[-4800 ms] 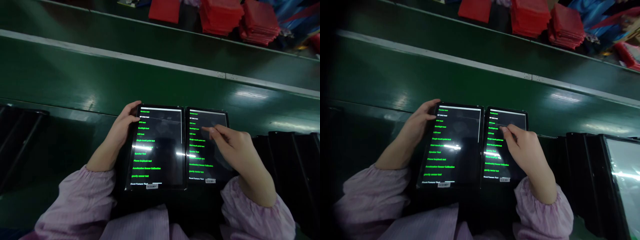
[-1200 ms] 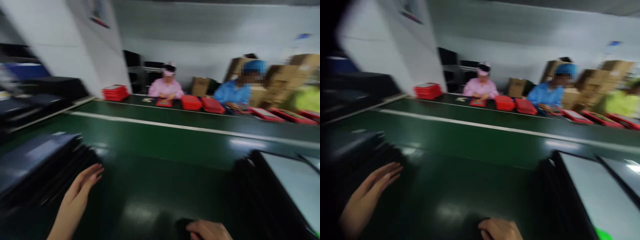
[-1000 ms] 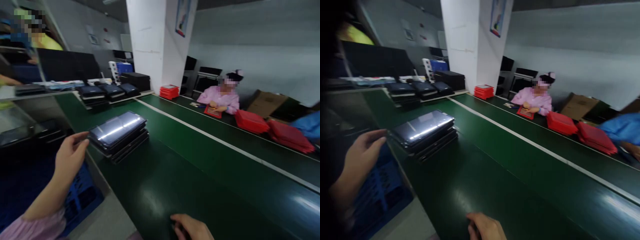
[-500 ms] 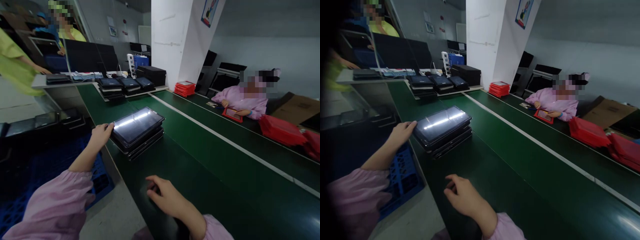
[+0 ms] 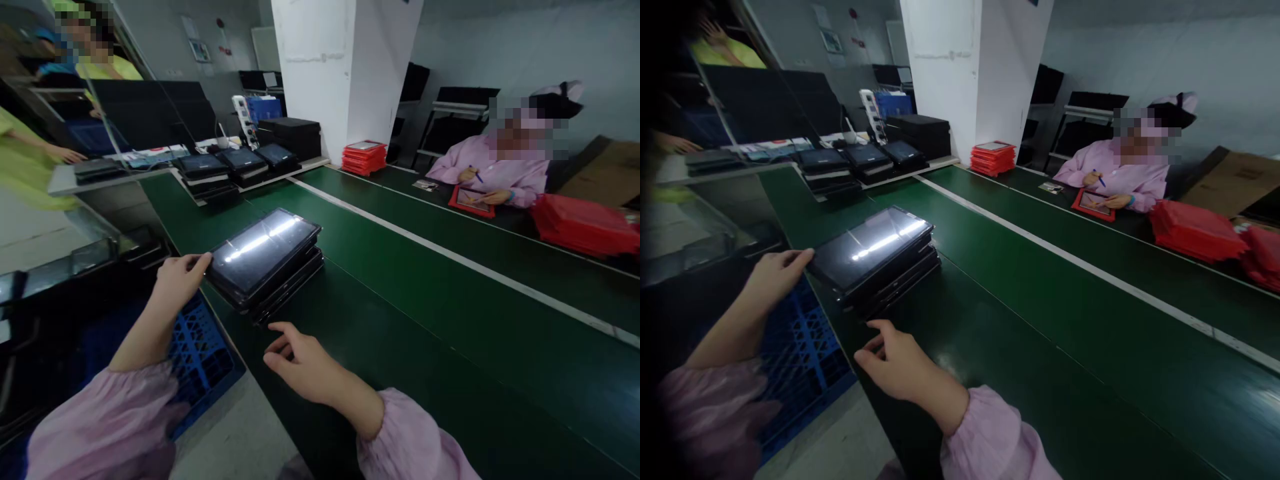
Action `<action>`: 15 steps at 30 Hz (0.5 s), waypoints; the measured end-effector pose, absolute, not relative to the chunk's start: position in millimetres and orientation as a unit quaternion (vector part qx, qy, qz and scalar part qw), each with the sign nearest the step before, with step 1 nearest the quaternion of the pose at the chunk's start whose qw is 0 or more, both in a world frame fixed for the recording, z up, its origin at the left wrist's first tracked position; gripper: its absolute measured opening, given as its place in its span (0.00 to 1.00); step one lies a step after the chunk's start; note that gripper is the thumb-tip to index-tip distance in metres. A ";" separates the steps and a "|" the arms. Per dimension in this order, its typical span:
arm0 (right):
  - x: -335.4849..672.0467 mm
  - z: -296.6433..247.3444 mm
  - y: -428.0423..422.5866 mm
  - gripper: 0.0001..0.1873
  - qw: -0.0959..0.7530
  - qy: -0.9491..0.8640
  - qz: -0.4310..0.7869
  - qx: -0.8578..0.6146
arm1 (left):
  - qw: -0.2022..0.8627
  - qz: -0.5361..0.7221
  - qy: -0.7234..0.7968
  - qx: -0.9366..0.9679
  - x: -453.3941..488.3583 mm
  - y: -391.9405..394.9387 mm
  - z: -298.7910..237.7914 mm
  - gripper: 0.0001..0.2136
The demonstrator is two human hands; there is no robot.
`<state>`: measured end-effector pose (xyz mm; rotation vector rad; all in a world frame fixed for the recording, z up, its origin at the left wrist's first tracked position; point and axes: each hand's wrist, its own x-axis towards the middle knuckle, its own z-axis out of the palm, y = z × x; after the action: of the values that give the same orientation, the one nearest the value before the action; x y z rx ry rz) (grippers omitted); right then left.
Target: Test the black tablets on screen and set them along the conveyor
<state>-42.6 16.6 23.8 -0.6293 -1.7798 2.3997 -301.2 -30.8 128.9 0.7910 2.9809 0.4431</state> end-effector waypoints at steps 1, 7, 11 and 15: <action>-47.9 23.8 19.1 0.31 0.062 -0.563 0.796 -0.213 | 0.011 0.144 0.956 0.257 -302.3 -30.2 128.2 0.13; -90.8 12.5 46.7 0.25 0.192 -0.400 0.853 -0.276 | -0.010 0.179 0.930 0.320 -269.6 -34.8 105.3 0.14; -77.0 4.0 73.4 0.29 0.291 -0.319 0.842 -0.322 | 0.011 0.195 0.908 0.370 -223.7 -41.1 89.7 0.21; 19.8 -17.4 101.3 0.36 0.340 -0.321 0.789 -0.398 | 0.019 0.196 0.902 0.384 -227.9 -47.3 97.7 0.25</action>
<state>19.8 101.3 -17.4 -1.0360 -0.8357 2.0548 -227.9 -47.3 97.7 1.1911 2.8000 0.6089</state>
